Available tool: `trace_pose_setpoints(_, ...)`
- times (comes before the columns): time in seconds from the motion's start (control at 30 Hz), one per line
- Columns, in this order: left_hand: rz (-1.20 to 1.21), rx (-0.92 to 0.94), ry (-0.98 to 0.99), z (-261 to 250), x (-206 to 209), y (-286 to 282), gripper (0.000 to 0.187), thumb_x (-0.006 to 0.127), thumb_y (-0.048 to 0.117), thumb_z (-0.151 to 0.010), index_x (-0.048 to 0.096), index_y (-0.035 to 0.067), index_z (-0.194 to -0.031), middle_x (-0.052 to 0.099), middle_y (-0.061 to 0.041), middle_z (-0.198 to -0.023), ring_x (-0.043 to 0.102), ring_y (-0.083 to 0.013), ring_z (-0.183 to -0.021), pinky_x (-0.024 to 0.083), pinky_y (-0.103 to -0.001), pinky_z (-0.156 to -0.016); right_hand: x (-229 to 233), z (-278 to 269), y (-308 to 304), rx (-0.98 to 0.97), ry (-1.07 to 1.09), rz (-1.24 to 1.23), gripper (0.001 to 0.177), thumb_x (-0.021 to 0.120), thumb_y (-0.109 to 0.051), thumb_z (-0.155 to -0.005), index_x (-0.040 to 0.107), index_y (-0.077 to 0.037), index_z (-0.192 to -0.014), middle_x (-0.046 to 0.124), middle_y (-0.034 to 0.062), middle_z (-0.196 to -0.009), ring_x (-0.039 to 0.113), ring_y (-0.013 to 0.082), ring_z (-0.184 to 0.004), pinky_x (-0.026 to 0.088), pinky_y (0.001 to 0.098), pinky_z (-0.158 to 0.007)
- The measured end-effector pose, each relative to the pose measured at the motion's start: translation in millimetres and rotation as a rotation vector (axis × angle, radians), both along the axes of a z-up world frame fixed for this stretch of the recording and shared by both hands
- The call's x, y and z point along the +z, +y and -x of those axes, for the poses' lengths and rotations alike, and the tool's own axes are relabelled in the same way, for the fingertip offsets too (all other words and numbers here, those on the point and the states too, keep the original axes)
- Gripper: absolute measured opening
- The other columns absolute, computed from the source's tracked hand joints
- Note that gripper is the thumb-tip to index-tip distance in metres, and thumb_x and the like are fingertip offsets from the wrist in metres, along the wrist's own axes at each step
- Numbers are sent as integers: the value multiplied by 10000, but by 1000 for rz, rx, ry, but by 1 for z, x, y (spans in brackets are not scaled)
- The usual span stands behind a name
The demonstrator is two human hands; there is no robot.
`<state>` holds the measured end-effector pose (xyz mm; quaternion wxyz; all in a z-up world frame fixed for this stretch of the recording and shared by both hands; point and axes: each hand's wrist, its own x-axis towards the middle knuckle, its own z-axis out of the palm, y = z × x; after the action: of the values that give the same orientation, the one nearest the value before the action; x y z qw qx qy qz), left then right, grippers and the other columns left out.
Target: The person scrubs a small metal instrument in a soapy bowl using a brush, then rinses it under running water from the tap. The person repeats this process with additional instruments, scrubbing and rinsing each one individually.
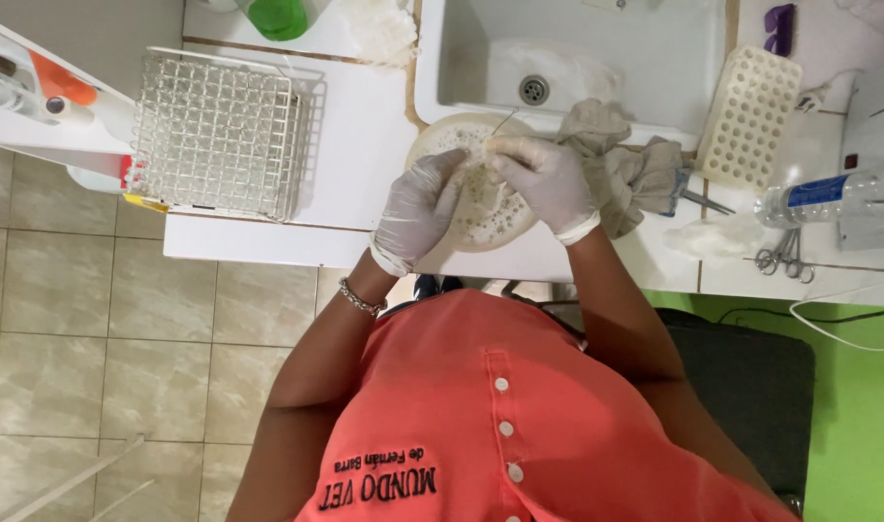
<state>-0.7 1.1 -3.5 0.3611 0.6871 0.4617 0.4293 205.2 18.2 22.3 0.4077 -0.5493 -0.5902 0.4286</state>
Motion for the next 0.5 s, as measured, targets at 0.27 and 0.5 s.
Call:
trace_pose_setpoints(0.27, -215, -76, 375, -14, -24, 10, 303, 738, 199, -896, 683, 190, -1194, 706, -45, -1034, 694, -258, -1063, 582, -394, -948, -37, 5, -9, 87, -479, -112, 154, 734, -228, -839, 763, -193, -987, 766, 39, -940, 733, 251, -943, 591, 399, -834)
trace_pose_setpoints(0.5, -133, -98, 326, -10, -18, 12, 272, 695, 188, -908, 635, 200, -1173, 694, -67, -987, 712, -316, -999, 620, -423, -860, -29, 2, 1, 100, -472, -300, 108, 738, -209, -892, 778, -247, -985, 767, -5, -952, 715, 229, -988, 577, 366, -862)
